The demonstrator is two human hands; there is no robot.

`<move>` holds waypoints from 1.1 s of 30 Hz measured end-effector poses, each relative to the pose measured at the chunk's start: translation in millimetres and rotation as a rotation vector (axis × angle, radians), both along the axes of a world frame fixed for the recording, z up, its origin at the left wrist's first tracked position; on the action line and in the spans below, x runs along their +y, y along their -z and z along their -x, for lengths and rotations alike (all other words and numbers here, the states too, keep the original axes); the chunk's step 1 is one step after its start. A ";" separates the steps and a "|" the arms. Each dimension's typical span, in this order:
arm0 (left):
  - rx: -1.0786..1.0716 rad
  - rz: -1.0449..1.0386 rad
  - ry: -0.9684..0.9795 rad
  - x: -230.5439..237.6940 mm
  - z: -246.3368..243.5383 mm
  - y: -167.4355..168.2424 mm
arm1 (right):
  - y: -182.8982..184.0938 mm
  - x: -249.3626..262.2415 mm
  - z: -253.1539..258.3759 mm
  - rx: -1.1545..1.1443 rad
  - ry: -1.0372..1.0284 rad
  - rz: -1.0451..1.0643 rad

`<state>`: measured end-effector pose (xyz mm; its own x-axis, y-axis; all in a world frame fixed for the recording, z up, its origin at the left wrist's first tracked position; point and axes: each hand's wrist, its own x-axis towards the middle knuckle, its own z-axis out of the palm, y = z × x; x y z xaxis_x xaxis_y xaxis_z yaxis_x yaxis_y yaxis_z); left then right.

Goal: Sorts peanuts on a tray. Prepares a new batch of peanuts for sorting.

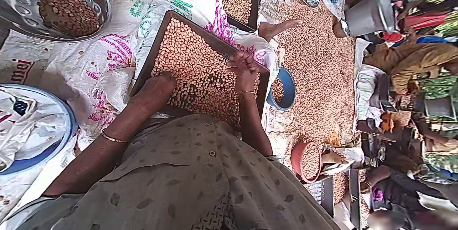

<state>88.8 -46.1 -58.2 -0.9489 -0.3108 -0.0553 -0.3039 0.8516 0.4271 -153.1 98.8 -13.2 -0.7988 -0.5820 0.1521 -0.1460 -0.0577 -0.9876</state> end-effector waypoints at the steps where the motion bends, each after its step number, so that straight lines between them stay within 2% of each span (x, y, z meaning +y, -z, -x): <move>1: 0.008 0.006 0.004 0.0 -0.5 0.9 | 6.7 -7.6 -8.6 0.141 -0.139 -0.106; 4: 0.006 -0.003 0.000 0.4 -0.7 0.8 | 23.4 -31.8 -25.7 0.665 -0.453 -0.387; 6: 0.017 0.003 0.001 0.2 -1.3 1.6 | 38.1 -42.4 -27.8 0.886 -0.541 -0.472; 8: 0.019 -0.002 -0.006 0.8 -1.4 1.7 | 45.3 -42.5 -22.8 0.935 -0.503 -0.602; 12: 0.056 -0.049 -0.002 -2.4 -2.7 9.3 | 33.6 -24.5 1.5 0.838 -0.238 -0.818; 14: 0.160 -0.151 -0.001 -10.8 -5.0 12.4 | 27.3 -17.4 5.2 0.810 -0.184 -0.772; 16: 0.342 -0.380 -0.041 -19.9 -9.8 11.6 | 22.7 -19.9 -3.9 0.775 -0.223 -0.594; 19: 0.547 -0.954 -0.214 -22.4 -24.9 -0.5 | 19.5 -39.2 -32.3 0.680 -0.421 -0.412; 21: 0.733 -1.294 -0.244 -27.1 -26.8 -1.8 | 26.4 -54.6 -46.7 0.730 -0.528 -0.454; 22: 0.813 -1.392 -0.259 -32.2 -25.2 -1.4 | 32.8 -60.7 -52.6 0.782 -0.555 -0.507; 26: 0.963 -1.510 -0.330 -34.7 -32.6 3.4 | 55.8 -67.3 -71.4 0.984 -0.454 -0.610; 30: 0.941 -1.536 -0.351 -32.8 -32.4 -0.7 | 68.7 -64.7 -72.2 1.077 -0.358 -0.511; 33: 0.895 -1.454 -0.364 -33.3 -25.6 -5.3 | 71.4 -63.4 -69.1 1.053 -0.360 -0.475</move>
<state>114.4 -79.4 -52.8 -0.7387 -0.6740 -0.0016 0.3601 -0.3967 0.8444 -84.0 35.4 -84.6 -0.1929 -0.9199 0.3413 -0.9415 0.0756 -0.3283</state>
